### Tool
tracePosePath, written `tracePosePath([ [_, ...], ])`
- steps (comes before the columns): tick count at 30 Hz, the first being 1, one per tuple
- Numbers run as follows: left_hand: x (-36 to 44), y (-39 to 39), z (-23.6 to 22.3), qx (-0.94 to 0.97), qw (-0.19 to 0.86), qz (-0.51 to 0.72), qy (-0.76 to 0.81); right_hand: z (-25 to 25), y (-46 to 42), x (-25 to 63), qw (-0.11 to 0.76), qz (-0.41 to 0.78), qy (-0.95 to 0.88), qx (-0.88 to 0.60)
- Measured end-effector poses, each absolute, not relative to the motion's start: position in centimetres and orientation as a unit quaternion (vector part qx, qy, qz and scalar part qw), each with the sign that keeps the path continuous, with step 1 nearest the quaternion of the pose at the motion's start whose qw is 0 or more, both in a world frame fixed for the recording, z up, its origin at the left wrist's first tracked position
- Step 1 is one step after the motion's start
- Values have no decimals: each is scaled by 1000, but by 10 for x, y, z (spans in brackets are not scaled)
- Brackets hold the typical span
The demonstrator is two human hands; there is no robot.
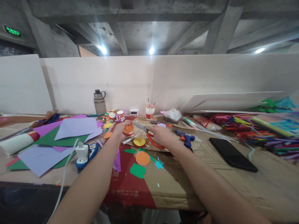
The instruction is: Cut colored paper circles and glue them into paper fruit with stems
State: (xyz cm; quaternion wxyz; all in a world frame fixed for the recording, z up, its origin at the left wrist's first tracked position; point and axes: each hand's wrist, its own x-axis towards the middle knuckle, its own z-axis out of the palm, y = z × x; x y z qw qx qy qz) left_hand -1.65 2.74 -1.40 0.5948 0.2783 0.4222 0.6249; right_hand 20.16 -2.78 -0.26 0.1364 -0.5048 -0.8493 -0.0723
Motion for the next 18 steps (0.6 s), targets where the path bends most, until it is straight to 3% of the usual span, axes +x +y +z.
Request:
tracePosePath([
  [18,-18,28,-15,290,594,615,429,1,-26,201,109,-83,-858,-495],
])
